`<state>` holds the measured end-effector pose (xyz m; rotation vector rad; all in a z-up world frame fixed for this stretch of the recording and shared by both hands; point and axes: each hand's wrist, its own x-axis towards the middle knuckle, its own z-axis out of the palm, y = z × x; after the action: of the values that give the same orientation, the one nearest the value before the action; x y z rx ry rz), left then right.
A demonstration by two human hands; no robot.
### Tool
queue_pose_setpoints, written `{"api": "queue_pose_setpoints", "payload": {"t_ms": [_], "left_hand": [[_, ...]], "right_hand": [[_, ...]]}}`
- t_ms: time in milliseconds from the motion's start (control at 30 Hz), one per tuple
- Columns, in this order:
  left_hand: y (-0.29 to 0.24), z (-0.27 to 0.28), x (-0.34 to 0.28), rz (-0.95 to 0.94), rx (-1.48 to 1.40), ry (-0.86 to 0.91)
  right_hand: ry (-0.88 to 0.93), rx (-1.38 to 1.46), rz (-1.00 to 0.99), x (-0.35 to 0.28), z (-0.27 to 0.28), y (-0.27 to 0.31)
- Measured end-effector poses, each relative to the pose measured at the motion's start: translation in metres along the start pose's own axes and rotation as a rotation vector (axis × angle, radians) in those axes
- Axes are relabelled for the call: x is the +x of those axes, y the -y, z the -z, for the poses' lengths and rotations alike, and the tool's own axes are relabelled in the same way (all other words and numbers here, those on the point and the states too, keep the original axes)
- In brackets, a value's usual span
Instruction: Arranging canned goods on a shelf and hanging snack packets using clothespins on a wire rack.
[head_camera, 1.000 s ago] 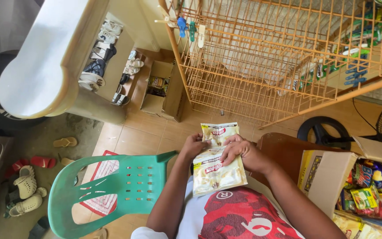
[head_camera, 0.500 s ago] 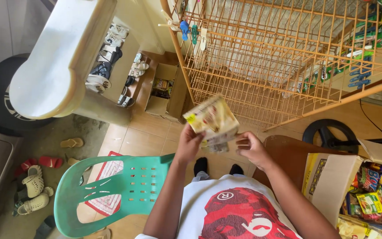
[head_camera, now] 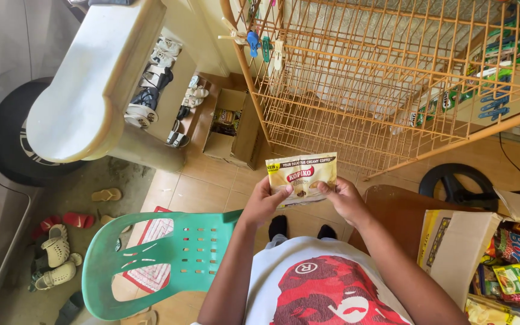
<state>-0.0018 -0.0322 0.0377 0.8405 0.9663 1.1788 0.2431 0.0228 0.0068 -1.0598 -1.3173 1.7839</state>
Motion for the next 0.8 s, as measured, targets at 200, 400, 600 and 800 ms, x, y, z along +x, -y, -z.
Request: {"api": "queue_pose_setpoints", "payload": {"t_ms": [200,400,600,800], "left_hand": [[0.009,-0.011,0.01,-0.037,-0.02,-0.117],[0.005,-0.033,0.015,-0.059,-0.07,-0.065],[-0.019,-0.05,0.014,-0.086,-0.073,-0.014],[-0.059,-0.046,0.027,-0.071,-0.014,0.032]], "right_hand": [[-0.055,-0.033,-0.018,-0.001,0.008,-0.01],[-0.188,0.043,0.016,-0.007,0.04,-0.033],[0.026,0.046,-0.031,-0.019,0.046,-0.012],[0.218,0.021,-0.146,-0.028,0.023,0.005]]}}
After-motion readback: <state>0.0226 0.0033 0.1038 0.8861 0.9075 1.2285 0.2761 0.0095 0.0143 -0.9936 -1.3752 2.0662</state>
